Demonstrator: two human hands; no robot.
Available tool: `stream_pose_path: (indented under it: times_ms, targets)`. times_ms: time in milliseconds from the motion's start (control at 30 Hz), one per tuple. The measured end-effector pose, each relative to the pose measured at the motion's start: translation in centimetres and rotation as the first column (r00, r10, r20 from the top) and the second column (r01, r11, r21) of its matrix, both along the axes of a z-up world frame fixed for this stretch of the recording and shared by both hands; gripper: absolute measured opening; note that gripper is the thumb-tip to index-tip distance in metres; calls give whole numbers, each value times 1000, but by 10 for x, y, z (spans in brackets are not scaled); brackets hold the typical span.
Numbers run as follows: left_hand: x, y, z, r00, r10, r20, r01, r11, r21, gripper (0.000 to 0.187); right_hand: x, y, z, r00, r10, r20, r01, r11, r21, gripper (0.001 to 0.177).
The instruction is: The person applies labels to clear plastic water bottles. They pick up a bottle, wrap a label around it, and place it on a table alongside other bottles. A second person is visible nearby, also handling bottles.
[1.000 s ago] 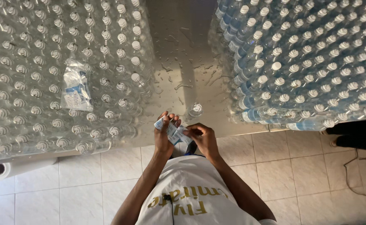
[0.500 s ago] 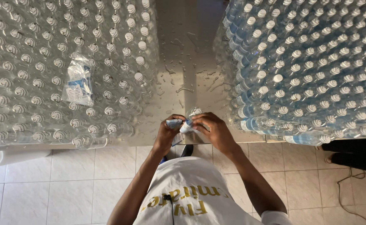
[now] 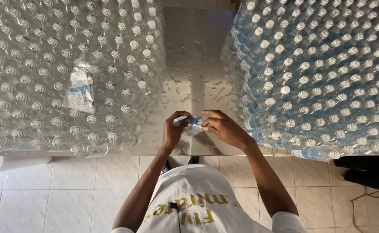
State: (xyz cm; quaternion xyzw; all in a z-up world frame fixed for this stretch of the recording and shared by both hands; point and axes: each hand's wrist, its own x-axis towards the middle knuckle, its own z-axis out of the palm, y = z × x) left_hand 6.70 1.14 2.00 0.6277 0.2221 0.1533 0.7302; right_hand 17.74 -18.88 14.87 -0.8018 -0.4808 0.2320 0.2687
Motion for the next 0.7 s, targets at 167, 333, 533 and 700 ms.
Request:
stream_pose_path:
  times_ms: [167, 333, 533, 700]
  targets:
    - [-4, 1, 2, 994, -97, -55, 104, 984, 142, 22, 0, -3, -49, 987, -11, -158, 45, 976, 214, 19]
    - [-8, 2, 4, 982, -169, -88, 187, 945, 268, 26, -4, -8, -106, 979, -100, -178, 159, 920, 357, 77]
    - [-9, 4, 4, 979, -192, -67, 203, 952, 229, 25, 1, -9, -127, 983, -68, -173, 124, 933, 337, 94]
    - [-23, 3, 25, 996, -86, -26, 87, 996, 35, 26, -5, -11, -124, 961, -93, -262, 186, 915, 357, 78]
